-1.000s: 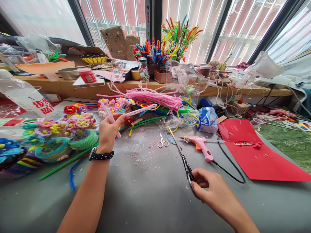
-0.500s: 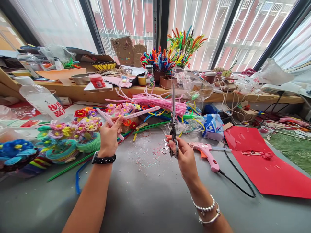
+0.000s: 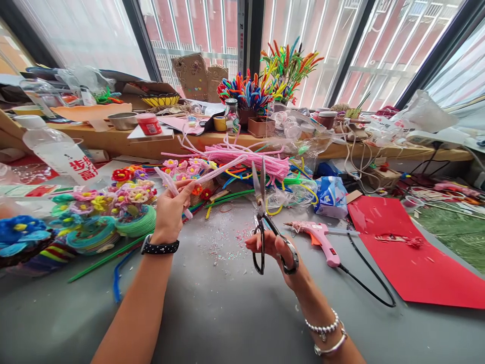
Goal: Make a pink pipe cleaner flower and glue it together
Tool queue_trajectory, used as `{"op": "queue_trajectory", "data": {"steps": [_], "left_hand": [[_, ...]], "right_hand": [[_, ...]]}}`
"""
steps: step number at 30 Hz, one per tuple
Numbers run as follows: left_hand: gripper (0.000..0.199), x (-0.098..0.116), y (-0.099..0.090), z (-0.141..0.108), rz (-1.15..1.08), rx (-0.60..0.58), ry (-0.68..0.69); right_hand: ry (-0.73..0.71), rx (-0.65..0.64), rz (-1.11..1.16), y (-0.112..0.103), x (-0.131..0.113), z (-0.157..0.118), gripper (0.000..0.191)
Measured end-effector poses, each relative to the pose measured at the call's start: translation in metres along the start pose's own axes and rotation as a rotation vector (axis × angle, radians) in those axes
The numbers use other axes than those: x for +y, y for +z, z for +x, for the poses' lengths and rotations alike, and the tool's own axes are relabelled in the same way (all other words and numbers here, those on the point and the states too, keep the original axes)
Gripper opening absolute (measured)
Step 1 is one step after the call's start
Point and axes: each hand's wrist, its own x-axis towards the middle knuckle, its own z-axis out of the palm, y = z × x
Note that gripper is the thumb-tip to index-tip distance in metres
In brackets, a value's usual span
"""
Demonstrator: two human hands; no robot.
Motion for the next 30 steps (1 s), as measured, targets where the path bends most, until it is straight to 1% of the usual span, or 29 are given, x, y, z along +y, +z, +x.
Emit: {"op": "queue_trajectory", "data": {"steps": [2, 5, 10, 14, 23, 25, 30], "left_hand": [[0.026, -0.001, 0.0, 0.0, 0.003, -0.004, -0.001], [0.025, -0.002, 0.0, -0.001, -0.014, -0.017, -0.007], [0.025, 0.002, 0.003, -0.003, -0.01, -0.019, -0.023], [0.022, 0.001, 0.004, -0.004, -0.021, -0.042, -0.022], [0.015, 0.001, 0.005, -0.004, 0.013, -0.11, 0.027], [0.014, 0.001, 0.004, -0.005, 0.034, -0.154, 0.063], [0.009, 0.004, 0.003, -0.008, 0.082, -0.323, 0.196]], "right_hand": [[-0.003, -0.07, 0.043, 0.002, -0.001, -0.001, 0.05], [-0.002, -0.1, 0.063, 0.008, -0.002, -0.002, 0.048], [0.007, -0.108, 0.085, 0.011, 0.001, -0.002, 0.051], [0.004, -0.075, 0.146, 0.011, 0.001, -0.002, 0.051], [-0.002, -0.08, 0.191, 0.009, 0.0, -0.002, 0.053], [-0.006, -0.057, 0.202, 0.008, -0.001, -0.003, 0.054], [-0.035, -0.012, 0.236, 0.005, -0.011, -0.005, 0.058]]}}
